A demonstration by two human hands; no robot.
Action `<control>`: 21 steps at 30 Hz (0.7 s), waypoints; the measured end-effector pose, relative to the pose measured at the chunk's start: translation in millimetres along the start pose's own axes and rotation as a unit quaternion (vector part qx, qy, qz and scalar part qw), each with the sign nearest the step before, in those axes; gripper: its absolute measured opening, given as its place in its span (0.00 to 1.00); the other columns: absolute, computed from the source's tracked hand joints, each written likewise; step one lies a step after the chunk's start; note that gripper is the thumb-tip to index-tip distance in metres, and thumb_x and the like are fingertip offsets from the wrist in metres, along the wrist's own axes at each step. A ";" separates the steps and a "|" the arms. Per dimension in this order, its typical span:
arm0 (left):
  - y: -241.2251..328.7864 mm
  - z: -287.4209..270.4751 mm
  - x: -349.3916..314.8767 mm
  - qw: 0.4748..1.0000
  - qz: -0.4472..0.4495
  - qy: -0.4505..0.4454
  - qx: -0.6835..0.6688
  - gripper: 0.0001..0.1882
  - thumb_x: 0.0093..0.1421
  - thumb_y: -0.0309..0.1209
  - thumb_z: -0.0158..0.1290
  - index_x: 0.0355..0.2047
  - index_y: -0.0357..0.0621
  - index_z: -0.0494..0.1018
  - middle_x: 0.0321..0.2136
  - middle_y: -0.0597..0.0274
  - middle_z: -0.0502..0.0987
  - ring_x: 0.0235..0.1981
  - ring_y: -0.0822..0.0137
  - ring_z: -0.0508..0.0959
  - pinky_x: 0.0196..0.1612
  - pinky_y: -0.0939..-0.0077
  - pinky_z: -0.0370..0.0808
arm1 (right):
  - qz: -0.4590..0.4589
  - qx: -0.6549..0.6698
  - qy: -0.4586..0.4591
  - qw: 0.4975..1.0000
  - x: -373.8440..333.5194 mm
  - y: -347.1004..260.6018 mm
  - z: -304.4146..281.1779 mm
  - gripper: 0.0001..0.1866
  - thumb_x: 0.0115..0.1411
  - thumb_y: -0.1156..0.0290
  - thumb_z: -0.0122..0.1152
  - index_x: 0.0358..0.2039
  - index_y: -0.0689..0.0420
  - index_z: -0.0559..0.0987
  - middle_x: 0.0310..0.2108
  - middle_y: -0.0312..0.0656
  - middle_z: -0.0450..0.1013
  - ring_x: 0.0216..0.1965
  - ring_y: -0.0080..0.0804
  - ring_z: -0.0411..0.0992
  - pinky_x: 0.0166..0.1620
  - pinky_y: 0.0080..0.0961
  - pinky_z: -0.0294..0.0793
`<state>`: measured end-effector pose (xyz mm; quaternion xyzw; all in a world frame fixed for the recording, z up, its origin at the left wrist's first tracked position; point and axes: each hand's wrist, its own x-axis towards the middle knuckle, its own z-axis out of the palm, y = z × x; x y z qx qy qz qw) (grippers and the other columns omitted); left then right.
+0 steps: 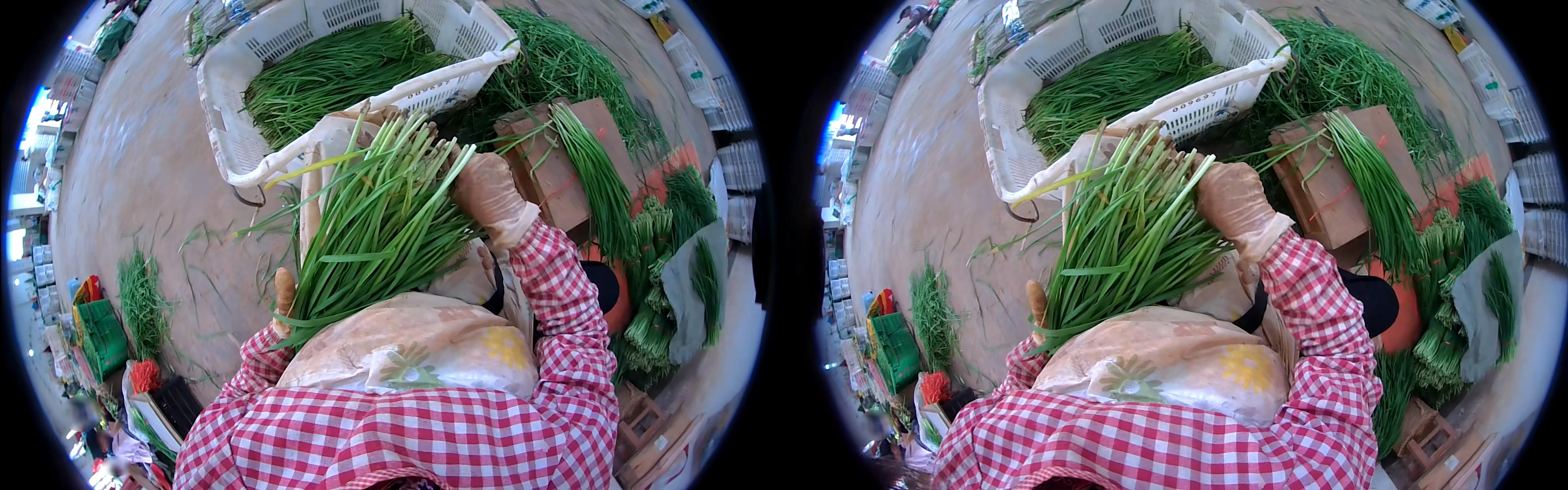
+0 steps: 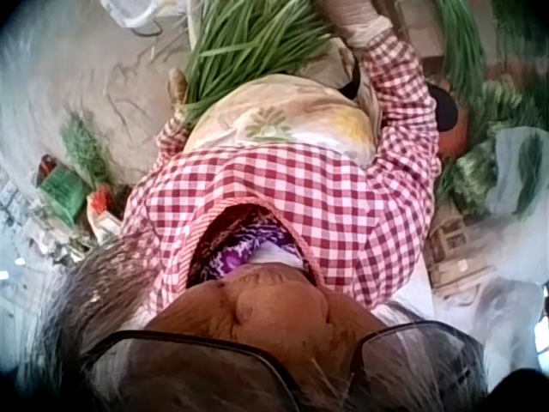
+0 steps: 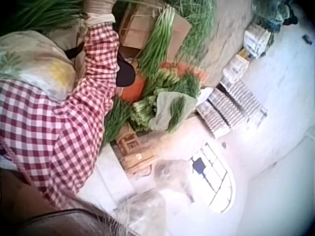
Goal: The person bundles green onions by hand. They sort individual stalks from a pile, gather them into a bunch, and secure the bunch with a red tie.
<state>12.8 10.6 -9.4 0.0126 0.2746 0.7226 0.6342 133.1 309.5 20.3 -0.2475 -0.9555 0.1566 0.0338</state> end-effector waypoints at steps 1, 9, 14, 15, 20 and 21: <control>0.1 -5.2 -2.1 1.000 -0.014 -0.003 0.006 0.49 0.52 0.67 0.42 0.65 0.53 0.42 0.64 0.60 0.49 0.62 0.62 0.55 0.64 0.61 0.50 | -0.044 0.026 0.065 0.997 1.4 13.9 15.5 0.13 0.50 0.68 0.57 0.37 0.54 0.73 0.23 0.50 0.74 0.28 0.51 0.74 0.33 0.43 0.73; -2.5 -0.6 -2.7 1.000 0.013 -0.022 0.010 0.49 0.51 0.67 0.43 0.65 0.50 0.45 0.63 0.59 0.53 0.61 0.63 0.58 0.64 0.62 0.51 | 0.106 0.057 0.058 0.991 13.7 78.4 48.7 0.13 0.48 0.72 0.59 0.35 0.59 0.73 0.26 0.52 0.74 0.33 0.51 0.74 0.37 0.42 0.73; -12.1 -36.4 -17.5 0.993 0.018 -0.024 -0.111 0.45 0.55 0.65 0.40 0.63 0.48 0.50 0.60 0.59 0.59 0.59 0.62 0.63 0.63 0.62 0.54 | 0.346 0.148 0.079 0.923 -23.0 190.4 65.2 0.12 0.48 0.64 0.61 0.30 0.59 0.77 0.26 0.49 0.75 0.30 0.47 0.75 0.34 0.40 0.74; -6.4 -23.5 -15.2 0.994 0.044 -0.018 -0.096 0.45 0.54 0.65 0.42 0.64 0.50 0.49 0.61 0.58 0.58 0.59 0.61 0.62 0.63 0.60 0.55 | 0.335 0.073 0.004 0.939 -27.8 193.5 76.5 0.16 0.48 0.61 0.62 0.33 0.59 0.77 0.30 0.50 0.75 0.32 0.47 0.75 0.35 0.40 0.74; 1.2 0.8 -13.7 0.996 0.054 0.057 0.033 0.48 0.52 0.66 0.43 0.65 0.52 0.46 0.62 0.57 0.55 0.60 0.60 0.60 0.63 0.61 0.55 | 0.185 0.044 -0.117 0.975 -31.3 61.8 3.2 0.32 0.50 0.52 0.62 0.51 0.59 0.70 0.39 0.51 0.75 0.43 0.45 0.73 0.46 0.36 0.71; 0.4 2.7 -12.9 0.997 0.043 0.046 0.050 0.48 0.52 0.67 0.43 0.65 0.51 0.46 0.62 0.58 0.54 0.61 0.60 0.59 0.63 0.61 0.55 | 0.124 0.251 0.029 0.960 -31.7 45.1 -2.3 0.27 0.51 0.56 0.62 0.49 0.57 0.73 0.37 0.48 0.75 0.39 0.43 0.74 0.44 0.33 0.72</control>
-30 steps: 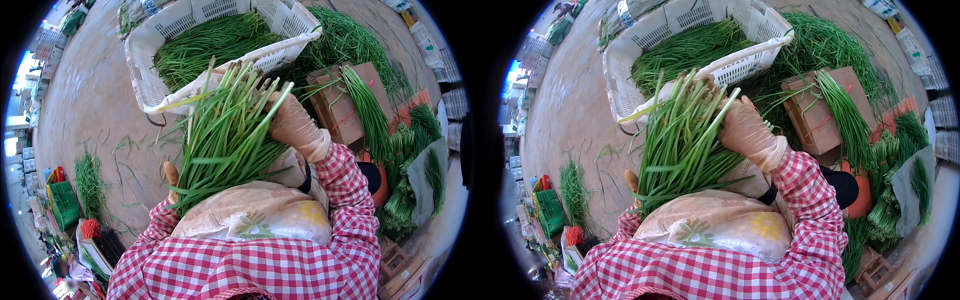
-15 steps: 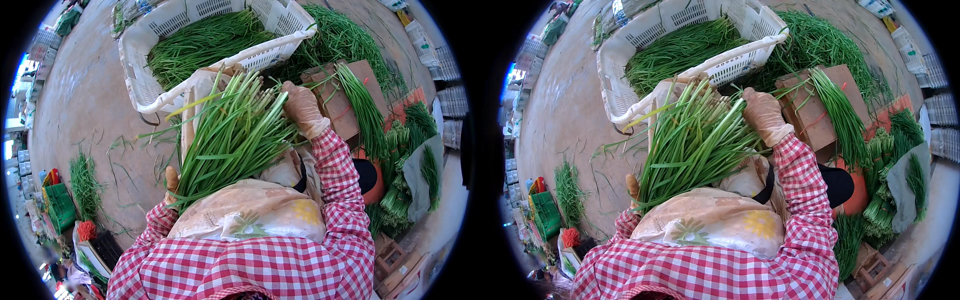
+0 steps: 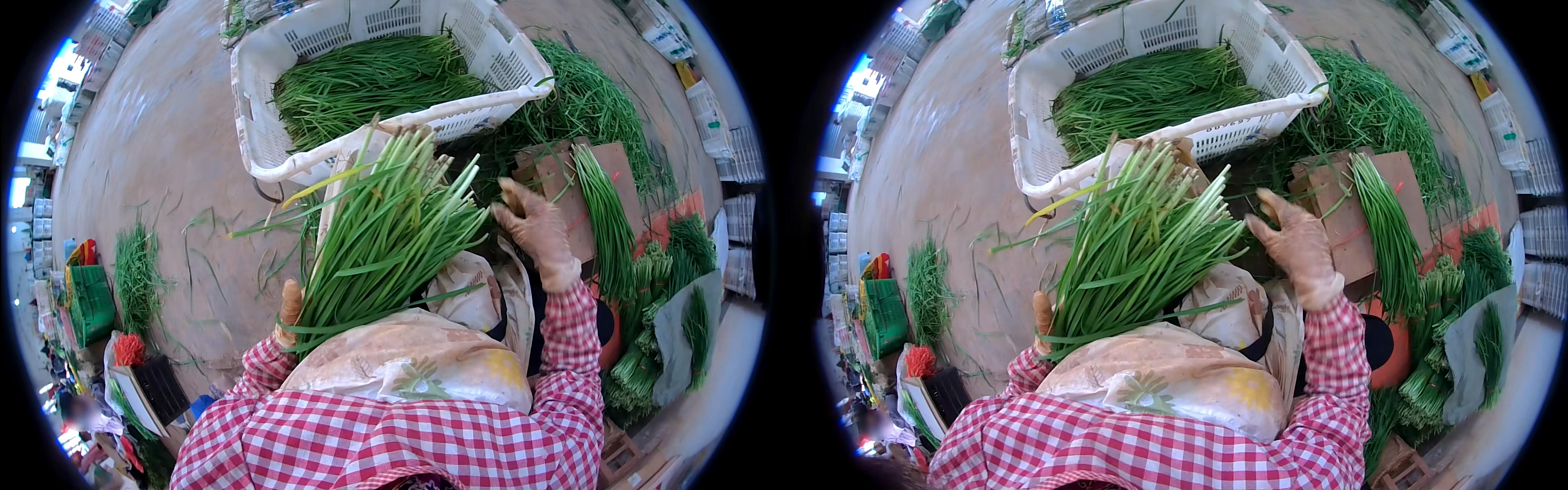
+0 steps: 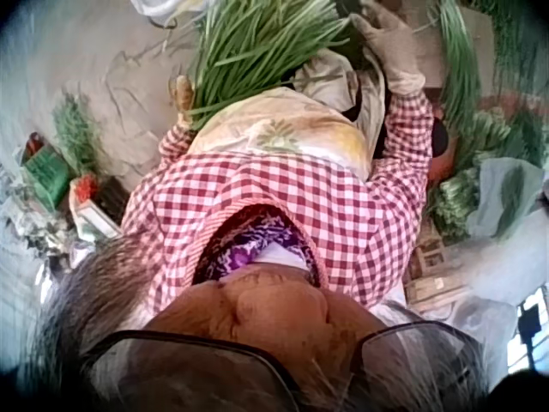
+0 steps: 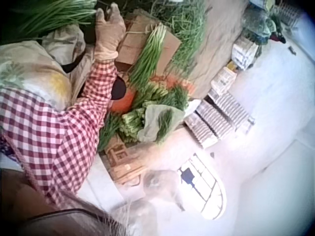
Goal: The person bundles green onions by hand. They sort individual stalks from a pile, gather them into a bunch, and secure the bunch with a red tie.
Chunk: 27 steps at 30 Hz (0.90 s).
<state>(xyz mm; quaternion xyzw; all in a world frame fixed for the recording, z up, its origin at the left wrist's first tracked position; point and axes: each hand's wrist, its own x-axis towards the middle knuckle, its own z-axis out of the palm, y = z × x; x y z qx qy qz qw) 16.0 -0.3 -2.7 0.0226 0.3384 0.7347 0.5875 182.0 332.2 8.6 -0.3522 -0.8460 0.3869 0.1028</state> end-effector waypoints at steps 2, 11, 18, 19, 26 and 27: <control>5.1 8.9 0.9 0.999 -0.017 -0.014 0.032 0.50 0.51 0.67 0.43 0.65 0.49 0.45 0.63 0.58 0.53 0.62 0.61 0.57 0.64 0.62 0.52 | -0.282 -0.046 0.094 0.954 0.6 -71.9 -15.2 0.24 0.47 0.57 0.67 0.43 0.55 0.76 0.31 0.41 0.75 0.35 0.39 0.73 0.42 0.32 0.69; 18.2 34.4 8.0 0.982 -0.052 -0.131 0.127 0.59 0.44 0.58 0.60 0.65 0.42 0.41 0.64 0.56 0.49 0.64 0.63 0.51 0.64 0.66 0.47 | -0.241 -0.054 -0.026 0.969 11.9 -88.2 29.5 0.35 0.42 0.53 0.64 0.50 0.56 0.71 0.55 0.47 0.61 0.56 0.44 0.58 0.57 0.41 0.51; 28.2 49.5 7.6 0.937 -0.051 -0.166 0.303 0.59 0.46 0.57 0.58 0.65 0.37 0.36 0.65 0.53 0.42 0.65 0.62 0.43 0.65 0.66 0.38 | -0.280 -0.084 0.102 0.951 14.0 -83.5 45.8 0.20 0.46 0.63 0.61 0.40 0.58 0.74 0.38 0.44 0.71 0.42 0.40 0.68 0.44 0.38 0.65; 27.4 49.6 9.0 0.937 -0.050 -0.166 0.303 0.59 0.46 0.57 0.58 0.65 0.37 0.36 0.65 0.53 0.42 0.65 0.62 0.43 0.65 0.66 0.38 | -0.292 -0.037 0.069 0.953 14.5 -88.3 42.6 0.20 0.47 0.64 0.60 0.40 0.58 0.74 0.36 0.44 0.71 0.40 0.41 0.69 0.41 0.38 0.67; 24.1 57.8 2.3 0.988 -0.064 -0.058 0.130 0.61 0.40 0.59 0.62 0.64 0.38 0.43 0.63 0.53 0.51 0.63 0.62 0.54 0.64 0.69 0.49 | -0.222 -0.256 0.022 0.941 58.3 -38.8 40.4 0.12 0.58 0.63 0.47 0.27 0.58 0.74 0.25 0.47 0.73 0.27 0.47 0.73 0.30 0.41 0.72; 21.0 42.6 -0.9 0.987 -0.056 -0.038 0.144 0.62 0.40 0.64 0.58 0.64 0.38 0.44 0.62 0.54 0.52 0.62 0.63 0.55 0.64 0.69 0.50 | -0.170 -0.231 0.007 0.958 67.6 -31.1 30.9 0.14 0.60 0.62 0.45 0.26 0.58 0.74 0.22 0.49 0.73 0.26 0.48 0.73 0.30 0.42 0.72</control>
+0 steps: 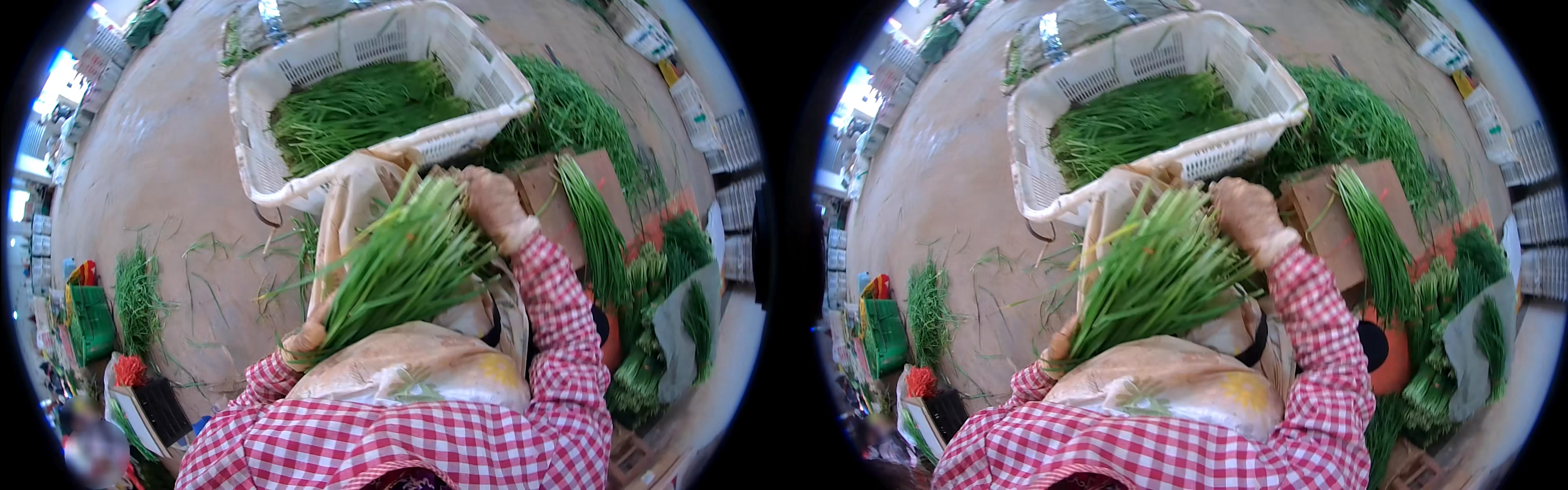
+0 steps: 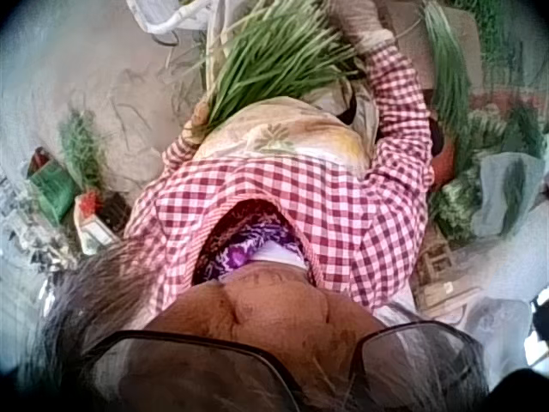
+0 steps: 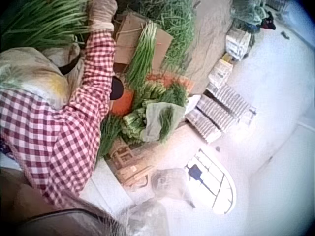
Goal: The person bundles green onions by hand. They sort individual stalks from a pile, gather them into a bunch, and secure the bunch with a red tie.
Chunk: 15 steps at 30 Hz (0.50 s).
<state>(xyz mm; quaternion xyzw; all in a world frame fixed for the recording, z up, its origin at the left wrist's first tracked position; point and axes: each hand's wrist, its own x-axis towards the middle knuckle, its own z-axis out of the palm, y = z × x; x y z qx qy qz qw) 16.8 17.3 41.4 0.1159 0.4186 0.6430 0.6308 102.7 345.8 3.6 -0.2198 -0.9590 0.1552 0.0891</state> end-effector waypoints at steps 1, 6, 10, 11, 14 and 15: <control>-9.5 -14.7 -1.4 1.000 0.003 0.018 0.012 0.62 0.39 0.68 0.55 0.64 0.39 0.44 0.62 0.55 0.53 0.62 0.64 0.56 0.64 0.69 0.51 | 0.036 -0.002 -0.027 0.999 -2.3 10.9 3.0 0.16 0.62 0.61 0.43 0.27 0.58 0.74 0.22 0.51 0.73 0.28 0.49 0.74 0.32 0.43 0.72; -38.0 -40.3 10.5 0.984 0.109 -0.025 -0.140 0.57 0.46 0.73 0.42 0.64 0.43 0.45 0.63 0.57 0.52 0.61 0.64 0.57 0.64 0.63 0.51 | 0.143 0.001 -0.201 0.969 -71.2 73.9 81.6 0.19 0.61 0.56 0.44 0.35 0.60 0.75 0.32 0.55 0.74 0.37 0.52 0.73 0.40 0.42 0.72; -41.0 -46.5 16.3 0.960 0.183 -0.017 -0.213 0.52 0.49 0.70 0.42 0.64 0.47 0.47 0.63 0.57 0.54 0.61 0.61 0.58 0.63 0.59 0.52 | 0.250 0.004 -0.430 0.868 -129.2 95.4 92.4 0.22 0.58 0.58 0.53 0.47 0.59 0.73 0.43 0.57 0.72 0.47 0.49 0.70 0.49 0.36 0.70; -44.3 -48.7 17.5 0.958 0.184 -0.019 -0.220 0.52 0.49 0.70 0.42 0.64 0.47 0.47 0.63 0.57 0.53 0.61 0.61 0.58 0.64 0.59 0.52 | 0.253 0.084 -0.391 0.881 -132.7 92.0 78.9 0.30 0.55 0.51 0.59 0.50 0.61 0.71 0.44 0.54 0.72 0.47 0.43 0.71 0.50 0.32 0.69; -38.5 -44.7 12.9 0.955 0.188 -0.027 -0.229 0.52 0.49 0.70 0.41 0.64 0.48 0.47 0.63 0.57 0.53 0.61 0.61 0.58 0.64 0.59 0.52 | 0.147 0.465 -0.423 0.764 -143.4 67.9 35.2 0.37 0.56 0.52 0.54 0.60 0.61 0.59 0.50 0.48 0.69 0.50 0.32 0.68 0.53 0.25 0.65; -38.7 -43.7 14.2 0.954 0.186 -0.032 -0.232 0.52 0.49 0.70 0.41 0.64 0.48 0.47 0.63 0.57 0.53 0.61 0.61 0.58 0.64 0.59 0.52 | 0.075 0.495 -0.382 0.777 -152.1 57.0 39.8 0.38 0.57 0.46 0.54 0.58 0.64 0.62 0.45 0.49 0.72 0.46 0.31 0.70 0.50 0.26 0.67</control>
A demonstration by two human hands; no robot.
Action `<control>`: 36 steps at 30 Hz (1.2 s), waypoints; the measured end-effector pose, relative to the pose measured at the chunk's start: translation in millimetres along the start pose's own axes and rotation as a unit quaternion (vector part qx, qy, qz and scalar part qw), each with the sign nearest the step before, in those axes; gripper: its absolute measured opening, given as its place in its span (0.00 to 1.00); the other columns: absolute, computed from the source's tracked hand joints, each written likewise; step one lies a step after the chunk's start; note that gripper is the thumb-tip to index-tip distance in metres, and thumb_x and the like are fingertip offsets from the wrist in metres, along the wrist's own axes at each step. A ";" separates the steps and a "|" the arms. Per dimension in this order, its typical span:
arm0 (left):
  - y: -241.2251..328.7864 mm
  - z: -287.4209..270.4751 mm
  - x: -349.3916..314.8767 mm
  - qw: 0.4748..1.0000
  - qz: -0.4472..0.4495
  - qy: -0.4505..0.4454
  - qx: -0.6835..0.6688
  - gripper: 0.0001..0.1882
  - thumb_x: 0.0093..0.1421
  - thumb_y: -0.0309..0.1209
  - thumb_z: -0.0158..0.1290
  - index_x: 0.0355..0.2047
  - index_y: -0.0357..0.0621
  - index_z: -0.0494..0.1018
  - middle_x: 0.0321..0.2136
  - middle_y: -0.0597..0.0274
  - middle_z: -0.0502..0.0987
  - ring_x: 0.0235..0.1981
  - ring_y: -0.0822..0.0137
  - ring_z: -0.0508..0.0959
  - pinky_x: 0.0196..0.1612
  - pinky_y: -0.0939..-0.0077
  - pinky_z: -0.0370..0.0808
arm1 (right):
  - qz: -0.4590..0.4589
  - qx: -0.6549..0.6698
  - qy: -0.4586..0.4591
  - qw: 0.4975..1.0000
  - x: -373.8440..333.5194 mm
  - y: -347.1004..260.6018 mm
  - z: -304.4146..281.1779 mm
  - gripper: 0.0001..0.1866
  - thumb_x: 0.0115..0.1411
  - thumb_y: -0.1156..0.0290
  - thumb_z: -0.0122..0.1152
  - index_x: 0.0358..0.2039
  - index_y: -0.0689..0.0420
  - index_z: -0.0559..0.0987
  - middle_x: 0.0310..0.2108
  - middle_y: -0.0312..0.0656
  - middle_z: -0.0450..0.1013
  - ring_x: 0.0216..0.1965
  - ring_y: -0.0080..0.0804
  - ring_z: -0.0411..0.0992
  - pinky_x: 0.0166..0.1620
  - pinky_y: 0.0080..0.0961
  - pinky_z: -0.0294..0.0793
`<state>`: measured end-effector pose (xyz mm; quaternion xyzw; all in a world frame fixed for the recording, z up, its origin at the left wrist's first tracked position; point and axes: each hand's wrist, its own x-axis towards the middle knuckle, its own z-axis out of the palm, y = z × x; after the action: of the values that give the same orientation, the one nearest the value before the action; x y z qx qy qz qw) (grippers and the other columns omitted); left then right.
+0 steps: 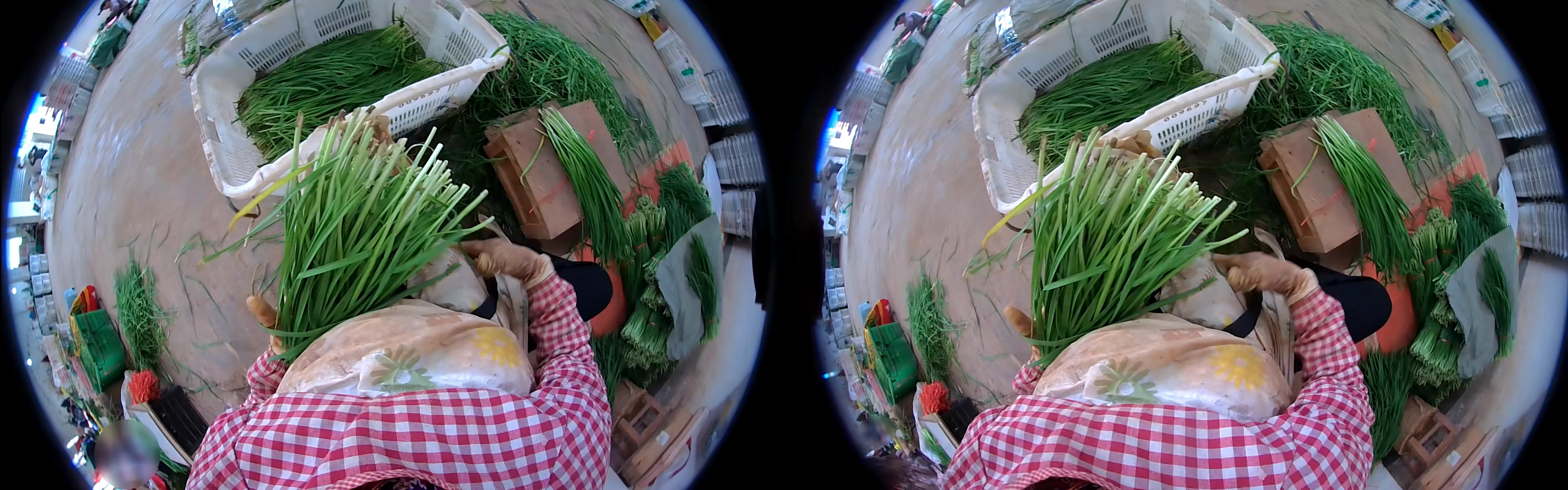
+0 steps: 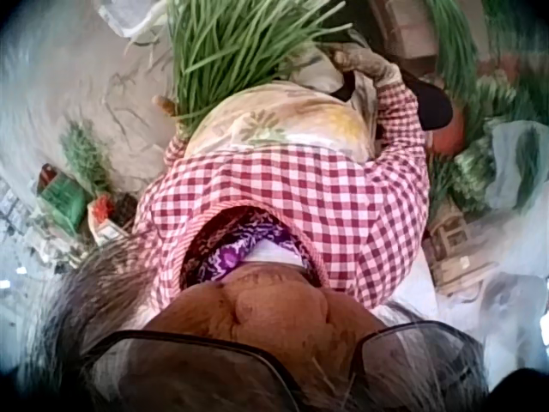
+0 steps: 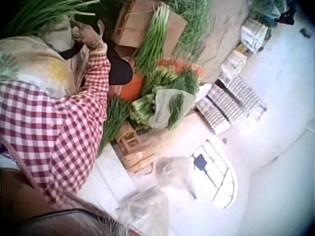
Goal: The person bundles green onions by hand. They sort individual stalks from a pile, gather them into a bunch, and secure the bunch with a red tie.
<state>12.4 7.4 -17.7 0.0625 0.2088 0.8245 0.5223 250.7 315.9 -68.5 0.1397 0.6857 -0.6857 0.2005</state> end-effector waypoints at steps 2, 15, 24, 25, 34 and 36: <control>-0.8 2.8 0.4 1.000 -0.003 -0.003 -0.001 0.52 0.49 0.70 0.41 0.64 0.48 0.46 0.63 0.58 0.53 0.61 0.61 0.58 0.64 0.59 0.52 | -0.214 -0.072 0.070 0.972 14.2 -37.2 29.5 0.44 0.54 0.40 0.53 0.62 0.58 0.55 0.58 0.46 0.61 0.56 0.40 0.63 0.59 0.34 0.59; -1.6 9.5 2.8 1.000 -0.014 -0.025 -0.007 0.51 0.50 0.70 0.41 0.65 0.50 0.46 0.63 0.58 0.52 0.62 0.60 0.57 0.64 0.58 0.52 | -0.291 0.557 0.064 0.776 65.7 -134.7 -50.6 0.34 0.62 0.51 0.49 0.58 0.66 0.59 0.47 0.49 0.69 0.36 0.33 0.74 0.37 0.29 0.78; 0.6 3.3 0.6 0.999 -0.010 -0.023 -0.031 0.50 0.51 0.69 0.40 0.65 0.51 0.46 0.63 0.59 0.52 0.62 0.60 0.56 0.64 0.58 0.51 | -0.459 0.230 0.148 0.846 -26.6 -205.0 -118.0 0.19 0.62 0.55 0.50 0.38 0.60 0.74 0.16 0.25 0.59 0.16 0.12 0.57 0.19 0.14 0.58; -0.9 4.9 4.4 0.999 -0.018 -0.032 -0.040 0.50 0.51 0.69 0.40 0.65 0.51 0.46 0.63 0.59 0.52 0.62 0.60 0.56 0.64 0.58 0.51 | -0.437 0.141 0.221 0.861 -53.9 -217.7 -118.3 0.20 0.61 0.54 0.52 0.39 0.60 0.73 0.17 0.26 0.61 0.17 0.14 0.59 0.21 0.16 0.61; -1.8 6.0 1.5 0.999 -0.016 -0.029 -0.037 0.49 0.52 0.69 0.39 0.65 0.52 0.45 0.63 0.59 0.51 0.62 0.60 0.56 0.64 0.57 0.51 | 0.047 -0.323 0.208 0.922 23.7 -205.2 -17.1 0.20 0.47 0.54 0.64 0.37 0.51 0.81 0.27 0.50 0.76 0.34 0.43 0.75 0.40 0.34 0.72; -3.9 9.0 1.8 0.999 -0.019 -0.032 -0.037 0.49 0.52 0.69 0.39 0.65 0.52 0.45 0.64 0.59 0.51 0.62 0.60 0.56 0.64 0.57 0.51 | 0.092 -0.315 0.165 0.930 24.9 -206.2 -15.7 0.20 0.46 0.58 0.65 0.38 0.53 0.80 0.28 0.50 0.75 0.33 0.44 0.75 0.39 0.34 0.71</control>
<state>17.7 12.9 -11.4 0.0655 0.1619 0.8193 0.5461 131.2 325.2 101.9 0.2429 0.8740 -0.3800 0.1809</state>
